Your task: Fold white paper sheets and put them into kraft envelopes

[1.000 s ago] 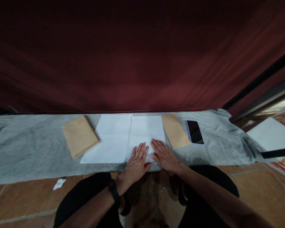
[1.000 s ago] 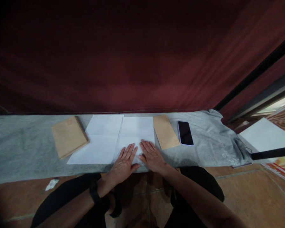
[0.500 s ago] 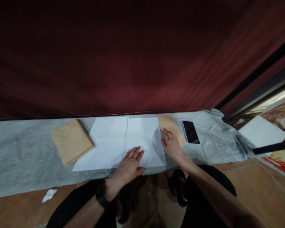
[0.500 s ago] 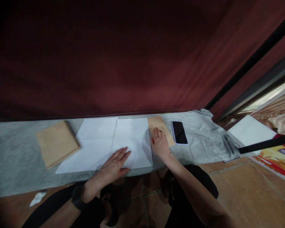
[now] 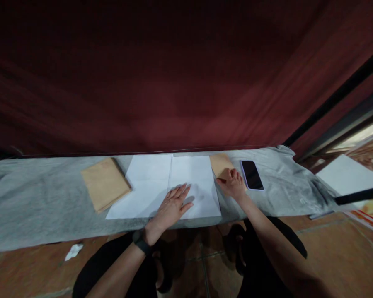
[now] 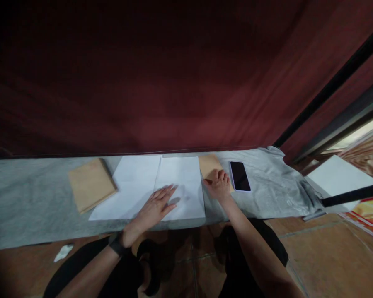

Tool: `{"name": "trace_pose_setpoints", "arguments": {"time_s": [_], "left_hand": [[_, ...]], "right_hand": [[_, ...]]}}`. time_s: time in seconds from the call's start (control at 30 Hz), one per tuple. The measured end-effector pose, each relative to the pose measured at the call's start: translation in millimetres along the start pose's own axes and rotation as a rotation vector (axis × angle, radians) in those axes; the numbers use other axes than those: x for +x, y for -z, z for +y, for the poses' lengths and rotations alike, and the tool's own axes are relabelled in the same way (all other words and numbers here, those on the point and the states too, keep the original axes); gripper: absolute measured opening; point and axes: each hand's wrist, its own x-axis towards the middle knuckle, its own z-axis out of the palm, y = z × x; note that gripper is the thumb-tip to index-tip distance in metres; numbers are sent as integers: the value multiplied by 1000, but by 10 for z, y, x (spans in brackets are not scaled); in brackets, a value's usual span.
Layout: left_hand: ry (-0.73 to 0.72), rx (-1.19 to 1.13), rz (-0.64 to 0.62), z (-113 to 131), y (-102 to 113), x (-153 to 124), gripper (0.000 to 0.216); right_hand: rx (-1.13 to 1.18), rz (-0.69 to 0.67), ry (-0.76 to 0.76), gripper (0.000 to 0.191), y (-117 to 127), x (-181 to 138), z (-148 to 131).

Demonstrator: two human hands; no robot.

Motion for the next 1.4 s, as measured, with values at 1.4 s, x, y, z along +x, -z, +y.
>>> {"name": "trace_pose_setpoints", "arguments": {"time_s": [1.4], "left_hand": [[-178,258,-25,-1303,495,1217,39]], "right_hand": [[17,-37,129,52,42,-36,-40]]}}
